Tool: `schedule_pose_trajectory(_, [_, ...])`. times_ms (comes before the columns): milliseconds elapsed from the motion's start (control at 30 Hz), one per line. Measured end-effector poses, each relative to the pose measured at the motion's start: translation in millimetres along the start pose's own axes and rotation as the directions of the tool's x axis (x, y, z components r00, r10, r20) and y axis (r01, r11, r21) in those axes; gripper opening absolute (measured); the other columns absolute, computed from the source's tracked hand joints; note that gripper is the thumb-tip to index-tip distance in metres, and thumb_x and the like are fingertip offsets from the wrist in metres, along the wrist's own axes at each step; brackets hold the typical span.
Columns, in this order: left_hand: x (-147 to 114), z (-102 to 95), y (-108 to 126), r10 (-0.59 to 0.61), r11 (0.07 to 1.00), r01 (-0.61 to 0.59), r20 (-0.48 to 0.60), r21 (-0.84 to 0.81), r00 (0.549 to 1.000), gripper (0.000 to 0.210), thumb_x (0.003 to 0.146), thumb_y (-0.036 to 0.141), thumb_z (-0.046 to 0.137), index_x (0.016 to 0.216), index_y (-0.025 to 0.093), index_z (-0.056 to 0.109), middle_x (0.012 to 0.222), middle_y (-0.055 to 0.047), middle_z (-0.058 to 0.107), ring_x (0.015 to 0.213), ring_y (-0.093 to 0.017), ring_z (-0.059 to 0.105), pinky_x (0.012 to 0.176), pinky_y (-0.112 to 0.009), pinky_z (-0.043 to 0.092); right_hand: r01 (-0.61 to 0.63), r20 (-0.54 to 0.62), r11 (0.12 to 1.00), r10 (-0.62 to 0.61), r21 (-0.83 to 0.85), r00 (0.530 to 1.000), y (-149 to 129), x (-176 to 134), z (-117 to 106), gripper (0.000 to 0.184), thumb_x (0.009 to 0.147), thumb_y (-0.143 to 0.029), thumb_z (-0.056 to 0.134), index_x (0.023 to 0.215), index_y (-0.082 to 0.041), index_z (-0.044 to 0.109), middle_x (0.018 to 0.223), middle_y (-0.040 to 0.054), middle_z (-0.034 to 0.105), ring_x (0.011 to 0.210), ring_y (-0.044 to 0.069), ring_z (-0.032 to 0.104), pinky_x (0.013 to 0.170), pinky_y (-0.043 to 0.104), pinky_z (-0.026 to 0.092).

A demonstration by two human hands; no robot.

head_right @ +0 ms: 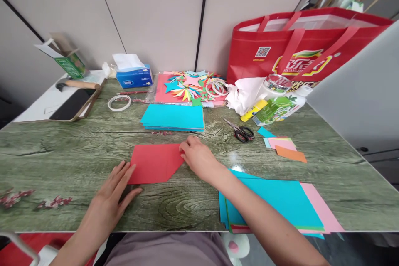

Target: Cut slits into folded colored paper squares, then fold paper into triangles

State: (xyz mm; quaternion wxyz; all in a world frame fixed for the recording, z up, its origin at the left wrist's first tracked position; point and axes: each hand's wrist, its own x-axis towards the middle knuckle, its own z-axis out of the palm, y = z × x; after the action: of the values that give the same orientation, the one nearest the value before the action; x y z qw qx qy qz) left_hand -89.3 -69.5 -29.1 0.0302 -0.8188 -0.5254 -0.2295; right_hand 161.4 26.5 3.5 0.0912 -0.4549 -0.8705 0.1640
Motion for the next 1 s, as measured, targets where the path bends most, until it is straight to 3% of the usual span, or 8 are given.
schedule_pose_trajectory(100, [2.1,1.2,3.2,0.046,0.996,-0.047,-0.023,-0.074,0.999,0.049,0.084,0.024,0.051,0.130,0.013,0.037,0.120,-0.017,0.056,0.118,-0.030,0.046,0.092,-0.048,0.044,0.047,0.037,0.999,-0.048,0.014,0.998,-8.5,-4.0,-4.0,0.013,0.082,-0.014,0.053,0.095,-0.017,0.055,0.095,0.0090,0.052,0.089,0.021,0.051,0.075,0.034,0.043])
schedule_pose_trajectory(267, [13.0,-11.1,-2.2,0.087,0.966,-0.074,0.044,-0.246,0.995,0.034,0.085,0.008,0.041,0.116,0.020,0.051,0.108,-0.010,0.057,0.114,-0.022,0.048,0.088,-0.038,0.047,0.018,0.081,0.995,-0.026,0.103,0.996,-5.0,-8.6,-6.2,0.011,0.082,-0.016,0.055,0.092,-0.016,0.054,0.093,0.0079,0.054,0.085,0.020,0.053,0.074,0.032,0.044])
schedule_pose_trajectory(433, [35.0,-17.7,-10.0,0.195,0.898,-0.109,0.164,-0.426,0.967,0.020,0.086,0.012,0.043,0.096,0.021,0.058,0.115,-0.009,0.055,0.113,-0.021,0.047,0.091,-0.037,0.043,0.094,0.125,0.974,-0.122,0.205,0.985,0.9,-6.3,-6.1,0.009,0.082,-0.013,0.052,0.088,-0.018,0.057,0.090,0.0049,0.058,0.084,0.017,0.055,0.072,0.027,0.042])
schedule_pose_trajectory(533, [49.8,-13.2,-10.4,0.122,0.876,-0.017,0.188,-0.482,0.975,0.014,0.087,0.016,0.045,0.095,0.019,0.055,0.098,-0.006,0.062,0.100,-0.017,0.055,0.086,-0.033,0.045,0.131,0.151,0.965,-0.168,0.228,0.974,-0.3,-3.6,-9.1,0.009,0.083,-0.015,0.051,0.088,-0.018,0.058,0.088,0.0044,0.060,0.080,0.016,0.055,0.069,0.025,0.040])
schedule_pose_trajectory(667, [69.1,-6.4,-7.1,0.015,0.920,0.086,0.255,-0.381,0.967,0.013,0.087,0.024,0.045,0.085,0.018,0.056,0.079,-0.003,0.062,0.075,-0.016,0.058,0.068,-0.030,0.047,0.125,0.217,0.961,-0.180,0.247,0.959,-4.4,5.7,-15.7,0.021,0.087,-0.032,0.049,0.079,-0.017,0.060,0.076,0.0027,0.062,0.067,0.014,0.054,0.060,0.023,0.036])
schedule_pose_trajectory(833, [89.6,1.7,-1.6,0.084,0.962,-0.003,0.288,-0.271,0.954,0.014,0.087,0.024,0.045,0.086,0.018,0.057,0.079,-0.004,0.065,0.074,-0.019,0.059,0.067,-0.031,0.047,0.083,0.186,0.930,-0.158,0.359,0.970,-5.5,22.6,-6.3,0.033,0.086,-0.042,0.047,0.071,-0.015,0.058,0.061,-0.0007,0.058,0.054,0.010,0.046,0.049,0.020,0.029])
schedule_pose_trajectory(1000, [80.4,9.8,1.3,0.156,0.987,-0.152,0.088,-0.056,0.984,0.019,0.085,0.020,0.048,0.101,0.013,0.056,0.098,-0.013,0.063,0.092,-0.025,0.058,0.077,-0.040,0.046,0.001,0.138,0.885,-0.074,0.466,0.988,-2.2,24.7,16.3,0.030,0.080,-0.041,0.055,0.064,-0.016,0.052,0.050,-0.0045,0.051,0.047,0.008,0.043,0.045,0.019,0.026])
